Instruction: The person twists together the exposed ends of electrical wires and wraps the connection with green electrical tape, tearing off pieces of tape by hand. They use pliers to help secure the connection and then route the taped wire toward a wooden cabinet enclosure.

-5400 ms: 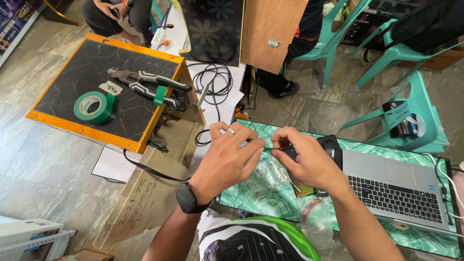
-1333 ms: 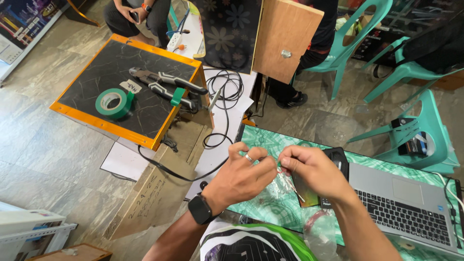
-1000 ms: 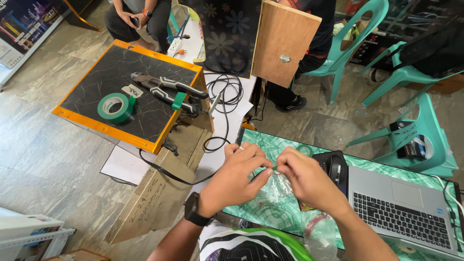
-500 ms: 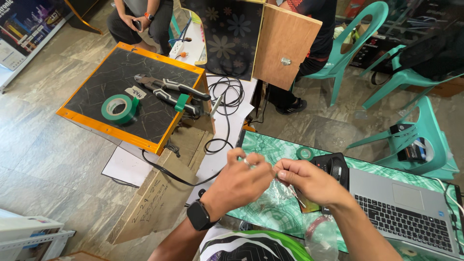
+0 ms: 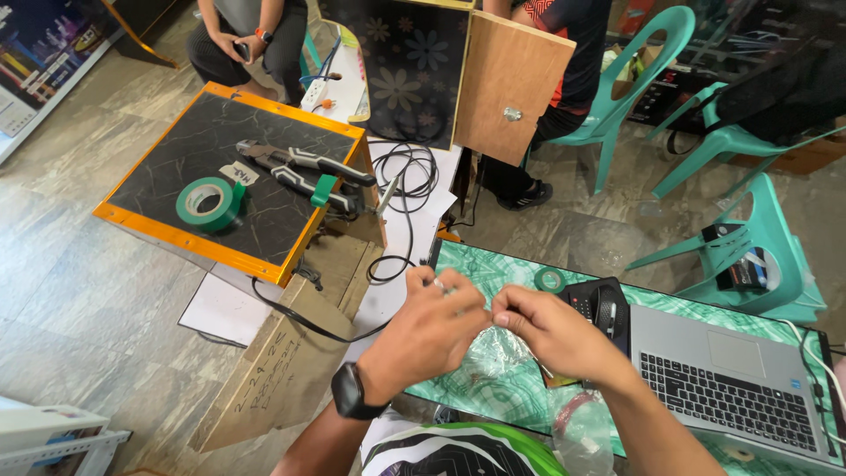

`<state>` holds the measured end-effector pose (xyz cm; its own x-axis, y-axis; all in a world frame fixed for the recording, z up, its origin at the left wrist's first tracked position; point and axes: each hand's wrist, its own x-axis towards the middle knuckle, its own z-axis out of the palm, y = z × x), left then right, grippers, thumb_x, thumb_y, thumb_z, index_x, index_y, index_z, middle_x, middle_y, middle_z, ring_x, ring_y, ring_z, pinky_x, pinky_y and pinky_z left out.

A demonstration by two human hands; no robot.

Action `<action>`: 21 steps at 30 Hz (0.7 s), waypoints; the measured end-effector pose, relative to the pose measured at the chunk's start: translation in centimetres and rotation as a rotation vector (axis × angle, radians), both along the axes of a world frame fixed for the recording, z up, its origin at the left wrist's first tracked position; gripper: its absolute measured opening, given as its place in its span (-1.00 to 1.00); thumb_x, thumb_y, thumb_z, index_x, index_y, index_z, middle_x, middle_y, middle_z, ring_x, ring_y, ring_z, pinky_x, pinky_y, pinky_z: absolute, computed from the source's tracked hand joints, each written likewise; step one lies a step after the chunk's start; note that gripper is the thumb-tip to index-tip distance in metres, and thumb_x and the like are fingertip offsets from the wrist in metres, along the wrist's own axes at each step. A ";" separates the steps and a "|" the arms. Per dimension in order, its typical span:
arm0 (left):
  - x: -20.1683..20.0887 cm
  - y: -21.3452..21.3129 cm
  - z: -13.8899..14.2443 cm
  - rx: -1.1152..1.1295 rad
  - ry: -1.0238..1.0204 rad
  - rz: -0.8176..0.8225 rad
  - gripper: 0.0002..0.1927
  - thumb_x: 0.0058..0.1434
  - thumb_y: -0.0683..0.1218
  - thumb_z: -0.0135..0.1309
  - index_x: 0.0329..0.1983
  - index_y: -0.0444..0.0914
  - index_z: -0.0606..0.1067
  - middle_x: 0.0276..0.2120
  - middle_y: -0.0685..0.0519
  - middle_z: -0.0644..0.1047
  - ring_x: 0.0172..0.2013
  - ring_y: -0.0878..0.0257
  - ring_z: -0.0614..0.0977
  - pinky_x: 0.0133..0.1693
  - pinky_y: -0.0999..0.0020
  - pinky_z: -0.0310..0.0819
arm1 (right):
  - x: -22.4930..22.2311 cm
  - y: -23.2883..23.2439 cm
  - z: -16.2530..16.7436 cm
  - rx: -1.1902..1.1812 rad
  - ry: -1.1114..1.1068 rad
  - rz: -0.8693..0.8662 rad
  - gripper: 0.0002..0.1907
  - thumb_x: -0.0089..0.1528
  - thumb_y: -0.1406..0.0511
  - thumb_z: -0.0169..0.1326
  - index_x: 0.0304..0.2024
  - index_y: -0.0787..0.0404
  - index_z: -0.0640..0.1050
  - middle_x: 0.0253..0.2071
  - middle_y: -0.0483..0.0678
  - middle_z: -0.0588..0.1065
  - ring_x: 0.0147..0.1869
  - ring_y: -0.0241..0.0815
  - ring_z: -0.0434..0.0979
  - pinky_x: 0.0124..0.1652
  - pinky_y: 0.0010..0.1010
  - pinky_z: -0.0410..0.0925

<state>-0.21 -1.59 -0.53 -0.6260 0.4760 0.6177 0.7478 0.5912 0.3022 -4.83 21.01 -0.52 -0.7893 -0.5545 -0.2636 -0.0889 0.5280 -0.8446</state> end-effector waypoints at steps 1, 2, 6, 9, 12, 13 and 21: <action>0.2 0.0 -0.1 -0.036 0.049 -0.001 -0.84 0.07 -0.20 0.19 -0.28 -0.13 0.54 -0.21 0.17 0.47 -0.03 0.21 0.50 -0.02 0.13 0.11 | -0.4 0.2 -0.4 -0.087 -0.099 0.056 -0.85 0.36 0.29 0.00 -0.26 0.25 0.47 -0.43 -0.10 0.33 -0.33 -0.30 0.26 -0.30 -0.40 0.26; 0.5 0.0 -0.2 -0.072 0.097 -0.002 -0.83 0.05 -0.20 0.18 -0.29 -0.13 0.53 -0.20 0.19 0.47 -0.01 0.22 0.51 0.00 0.11 0.13 | -0.8 0.4 -0.7 -0.174 -0.200 0.112 -0.83 0.38 0.30 -0.02 -0.26 0.27 0.47 -0.40 -0.13 0.31 -0.31 -0.35 0.23 -0.28 -0.43 0.24; 0.9 0.4 -0.5 -0.085 0.214 0.077 -0.77 0.05 -0.22 0.14 -0.21 -0.14 0.56 -0.15 0.21 0.49 0.00 0.26 0.50 0.04 0.14 0.15 | -0.7 0.7 -1.0 -0.316 -0.248 0.156 -0.85 0.39 0.33 -0.02 -0.26 0.29 0.46 -0.35 -0.13 0.29 -0.27 -0.33 0.21 -0.24 -0.47 0.22; 0.5 0.6 -0.5 0.136 -0.135 0.060 -0.93 0.19 -0.12 0.21 -0.28 -0.16 0.56 -0.27 0.15 0.46 -0.14 0.18 0.46 -0.05 0.14 0.08 | 0.5 0.0 -0.3 -0.098 0.390 0.104 -0.90 0.30 0.38 0.05 -0.28 0.29 0.41 -0.34 -0.07 0.39 -0.27 -0.16 0.36 -0.23 -0.46 0.27; 0.3 0.0 -0.3 0.182 -0.411 -0.010 -0.97 0.25 -0.12 0.18 -0.30 -0.16 0.57 -0.29 0.14 0.46 -0.16 0.20 0.48 -0.05 0.20 0.09 | 1.4 -0.9 0.6 0.048 0.697 0.158 -0.84 0.09 0.50 0.05 -0.29 0.25 0.44 -0.34 -0.04 0.42 -0.21 -0.01 0.41 -0.21 -0.27 0.21; 0.2 -0.1 -0.2 0.212 -0.456 -0.024 -0.96 0.24 -0.12 0.18 -0.30 -0.17 0.57 -0.29 0.15 0.46 -0.16 0.21 0.48 -0.05 0.21 0.11 | 1.5 -1.1 0.8 0.052 0.750 0.169 -0.84 0.10 0.49 0.08 -0.28 0.25 0.44 -0.33 -0.03 0.42 -0.21 0.01 0.40 -0.21 -0.24 0.20; 0.8 0.1 -1.0 -0.002 -0.052 0.030 -0.94 0.21 -0.13 0.15 -0.27 -0.19 0.53 -0.22 0.12 0.45 -0.05 0.15 0.50 -0.04 0.11 0.10 | 0.7 -0.6 -0.7 -0.005 0.206 0.084 -0.90 0.28 0.35 0.07 -0.27 0.25 0.44 -0.41 -0.09 0.41 -0.33 -0.17 0.37 -0.27 -0.41 0.31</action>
